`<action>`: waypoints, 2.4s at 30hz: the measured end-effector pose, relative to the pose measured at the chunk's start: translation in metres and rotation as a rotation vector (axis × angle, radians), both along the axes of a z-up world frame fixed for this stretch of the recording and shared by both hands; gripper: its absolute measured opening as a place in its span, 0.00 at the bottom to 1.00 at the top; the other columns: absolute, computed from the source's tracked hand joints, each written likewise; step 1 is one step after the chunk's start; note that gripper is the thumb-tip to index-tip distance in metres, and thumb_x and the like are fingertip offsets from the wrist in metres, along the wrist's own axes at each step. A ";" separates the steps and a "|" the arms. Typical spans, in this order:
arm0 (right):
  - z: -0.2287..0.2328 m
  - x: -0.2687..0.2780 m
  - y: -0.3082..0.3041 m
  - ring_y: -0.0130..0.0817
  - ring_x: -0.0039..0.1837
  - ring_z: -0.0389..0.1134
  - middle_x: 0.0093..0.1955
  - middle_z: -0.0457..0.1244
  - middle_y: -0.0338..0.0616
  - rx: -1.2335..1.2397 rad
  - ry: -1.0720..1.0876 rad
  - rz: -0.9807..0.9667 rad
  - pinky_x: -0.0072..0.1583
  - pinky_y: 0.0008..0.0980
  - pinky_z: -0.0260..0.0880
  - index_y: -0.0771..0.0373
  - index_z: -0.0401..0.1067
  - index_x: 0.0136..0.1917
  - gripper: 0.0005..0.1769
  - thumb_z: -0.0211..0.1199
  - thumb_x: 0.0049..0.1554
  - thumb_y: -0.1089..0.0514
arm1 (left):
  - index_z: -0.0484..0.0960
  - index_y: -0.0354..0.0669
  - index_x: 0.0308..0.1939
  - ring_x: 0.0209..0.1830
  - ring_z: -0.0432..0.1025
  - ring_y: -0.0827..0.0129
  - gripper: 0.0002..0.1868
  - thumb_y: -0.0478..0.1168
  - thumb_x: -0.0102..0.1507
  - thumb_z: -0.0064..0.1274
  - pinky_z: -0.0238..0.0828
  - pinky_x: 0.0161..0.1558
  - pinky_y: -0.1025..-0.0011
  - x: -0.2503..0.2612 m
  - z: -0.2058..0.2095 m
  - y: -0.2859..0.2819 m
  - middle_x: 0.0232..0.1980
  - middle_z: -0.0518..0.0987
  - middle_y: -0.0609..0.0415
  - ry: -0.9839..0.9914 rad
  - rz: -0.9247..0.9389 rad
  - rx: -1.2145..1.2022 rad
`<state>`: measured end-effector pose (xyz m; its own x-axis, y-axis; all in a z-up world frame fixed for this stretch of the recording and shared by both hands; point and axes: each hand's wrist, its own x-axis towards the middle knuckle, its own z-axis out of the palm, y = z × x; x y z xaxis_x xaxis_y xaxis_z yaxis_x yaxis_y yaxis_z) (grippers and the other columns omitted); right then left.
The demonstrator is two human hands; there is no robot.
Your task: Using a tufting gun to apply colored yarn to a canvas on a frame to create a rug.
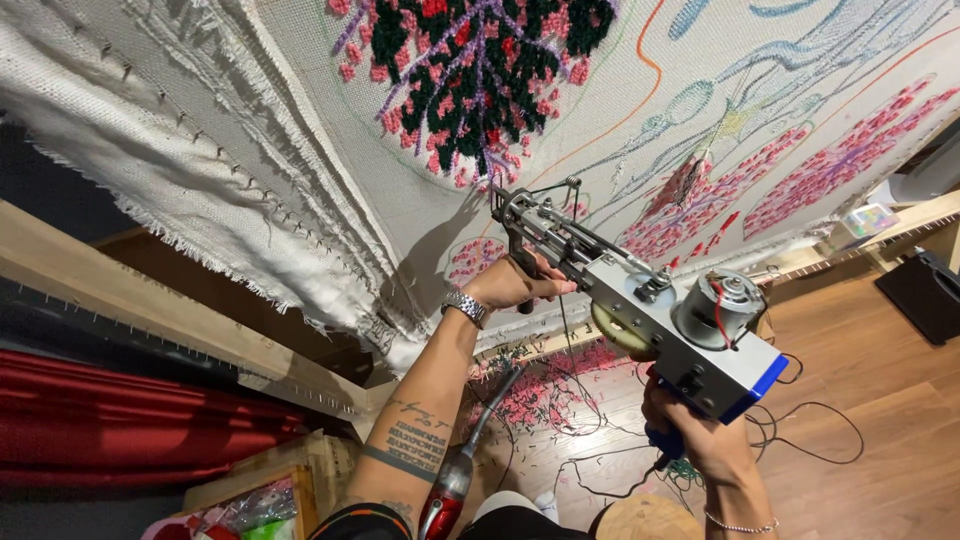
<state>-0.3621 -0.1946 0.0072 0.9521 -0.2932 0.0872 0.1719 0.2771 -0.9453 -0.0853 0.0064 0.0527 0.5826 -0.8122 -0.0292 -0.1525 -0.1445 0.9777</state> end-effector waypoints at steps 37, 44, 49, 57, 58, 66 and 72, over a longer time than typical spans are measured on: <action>-0.036 0.062 -0.045 0.29 0.34 0.62 0.37 0.63 0.42 -0.208 0.032 0.059 0.33 0.29 0.61 0.67 0.70 0.50 0.12 0.65 0.52 0.66 | 0.80 0.32 0.38 0.30 0.59 0.73 0.19 0.46 0.68 0.71 0.58 0.29 0.71 0.099 -0.139 -0.021 0.30 0.71 0.53 -0.160 0.207 -0.039; -0.034 0.033 -0.065 0.31 0.34 0.61 0.35 0.63 0.45 -0.264 0.129 0.003 0.33 0.31 0.61 0.70 0.70 0.48 0.10 0.64 0.52 0.67 | 0.90 0.46 0.44 0.17 0.56 0.79 0.13 0.50 0.64 0.61 0.51 0.20 0.73 0.013 -0.027 -0.017 0.20 0.65 0.66 0.158 0.165 0.003; -0.023 0.019 -0.059 0.31 0.35 0.62 0.35 0.62 0.44 -0.155 0.013 0.047 0.36 0.31 0.63 0.71 0.68 0.52 0.14 0.64 0.52 0.65 | 0.90 0.48 0.45 0.16 0.55 0.81 0.11 0.46 0.67 0.57 0.51 0.20 0.75 -0.003 -0.016 -0.016 0.18 0.64 0.64 0.030 0.107 0.010; -0.019 0.022 -0.042 0.30 0.35 0.61 0.37 0.63 0.45 -0.082 0.063 0.035 0.35 0.31 0.62 0.72 0.69 0.54 0.17 0.65 0.52 0.64 | 0.82 0.37 0.32 0.38 0.72 0.76 0.07 0.30 0.66 0.56 0.58 0.24 0.70 0.010 -0.044 -0.010 0.25 0.73 0.57 0.098 0.107 -0.101; -0.020 0.023 -0.040 0.31 0.35 0.61 0.38 0.63 0.45 -0.097 0.074 0.016 0.35 0.31 0.62 0.72 0.70 0.53 0.17 0.65 0.52 0.64 | 0.85 0.37 0.35 0.28 0.63 0.66 0.05 0.30 0.66 0.58 0.56 0.26 0.70 0.005 -0.031 -0.009 0.25 0.72 0.54 0.142 0.174 -0.007; 0.000 0.050 -0.013 0.29 0.34 0.62 0.37 0.63 0.43 -0.144 0.048 0.035 0.35 0.30 0.64 0.70 0.69 0.53 0.15 0.65 0.54 0.63 | 0.85 0.37 0.38 0.40 0.75 0.71 0.08 0.26 0.57 0.54 0.71 0.40 0.69 0.064 -0.091 -0.007 0.39 0.80 0.53 0.010 0.127 -0.194; 0.013 0.073 0.032 0.31 0.34 0.64 0.36 0.64 0.45 -0.224 0.164 -0.084 0.34 0.33 0.65 0.69 0.71 0.55 0.16 0.66 0.52 0.66 | 0.77 0.45 0.25 0.16 0.65 0.72 0.13 0.38 0.64 0.60 0.59 0.19 0.70 0.097 -0.098 -0.002 0.20 0.71 0.57 0.251 0.316 -0.125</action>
<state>-0.2894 -0.1628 0.0202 0.9320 -0.3624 0.0057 0.0253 0.0493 -0.9985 0.0113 0.0043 -0.0457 0.7911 -0.6008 -0.1146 0.1252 -0.0243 0.9918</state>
